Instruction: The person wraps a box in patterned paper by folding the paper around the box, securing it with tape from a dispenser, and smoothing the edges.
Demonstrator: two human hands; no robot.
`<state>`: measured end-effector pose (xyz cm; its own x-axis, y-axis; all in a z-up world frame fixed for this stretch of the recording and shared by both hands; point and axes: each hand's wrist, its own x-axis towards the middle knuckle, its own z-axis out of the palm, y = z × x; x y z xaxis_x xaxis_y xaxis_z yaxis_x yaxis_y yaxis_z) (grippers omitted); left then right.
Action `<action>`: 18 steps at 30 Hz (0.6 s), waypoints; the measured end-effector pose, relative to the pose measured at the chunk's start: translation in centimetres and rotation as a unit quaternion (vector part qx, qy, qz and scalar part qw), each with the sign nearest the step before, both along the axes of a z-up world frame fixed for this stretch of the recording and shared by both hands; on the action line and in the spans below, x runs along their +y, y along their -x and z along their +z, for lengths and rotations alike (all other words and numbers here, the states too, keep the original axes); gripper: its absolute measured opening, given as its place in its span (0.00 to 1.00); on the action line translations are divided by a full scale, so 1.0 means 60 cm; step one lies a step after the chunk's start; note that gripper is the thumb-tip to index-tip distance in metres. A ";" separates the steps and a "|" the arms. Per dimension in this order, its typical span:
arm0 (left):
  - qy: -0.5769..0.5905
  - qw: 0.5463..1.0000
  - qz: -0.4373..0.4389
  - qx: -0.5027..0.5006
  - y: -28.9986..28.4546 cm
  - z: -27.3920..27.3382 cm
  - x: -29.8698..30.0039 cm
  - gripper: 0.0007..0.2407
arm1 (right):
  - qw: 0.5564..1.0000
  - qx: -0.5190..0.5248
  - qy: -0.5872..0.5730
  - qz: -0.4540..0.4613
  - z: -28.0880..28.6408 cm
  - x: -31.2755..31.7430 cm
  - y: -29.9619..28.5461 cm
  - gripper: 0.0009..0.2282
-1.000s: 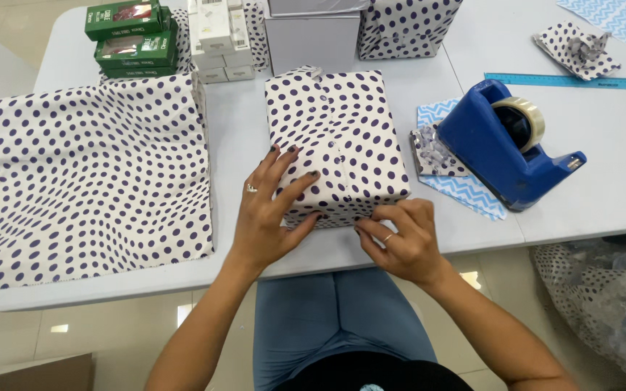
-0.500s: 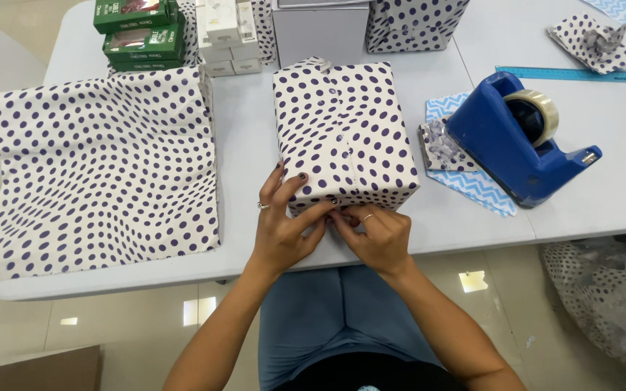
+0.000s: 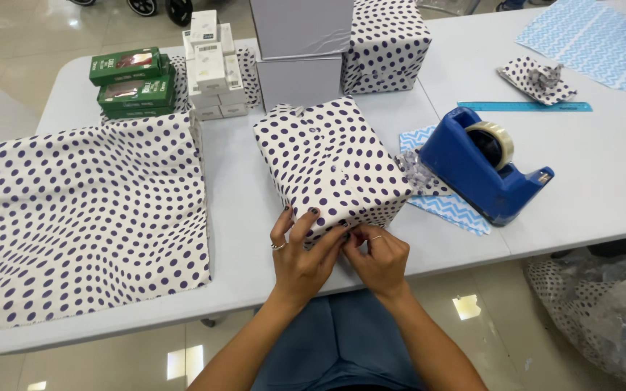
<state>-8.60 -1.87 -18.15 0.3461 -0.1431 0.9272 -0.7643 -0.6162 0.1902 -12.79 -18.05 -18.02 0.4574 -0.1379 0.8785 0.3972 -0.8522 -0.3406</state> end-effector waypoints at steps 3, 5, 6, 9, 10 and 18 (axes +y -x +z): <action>0.009 1.000 0.006 -0.018 -0.006 -0.007 -0.006 0.11 | 1.000 0.012 0.001 -0.004 -0.023 -0.012 -0.006 0.05; 0.009 1.000 0.005 -0.019 -0.009 -0.006 -0.006 0.11 | 1.000 0.020 0.002 -0.010 -0.029 -0.025 -0.007 0.05; 0.010 1.000 0.006 -0.022 -0.008 -0.008 -0.005 0.11 | 1.000 0.024 0.005 -0.014 -0.035 -0.030 -0.005 0.05; 0.012 1.000 0.006 -0.025 -0.009 -0.008 -0.005 0.10 | 0.999 0.034 -0.035 -0.005 -0.029 -0.043 -0.004 0.05; 0.011 1.000 0.005 -0.023 -0.008 -0.009 -0.005 0.10 | 0.999 0.035 -0.035 -0.006 -0.035 -0.048 -0.004 0.05; 0.011 1.000 0.002 -0.016 -0.007 -0.008 -0.003 0.10 | 0.995 0.065 -0.077 -0.009 -0.041 -0.062 -0.004 0.04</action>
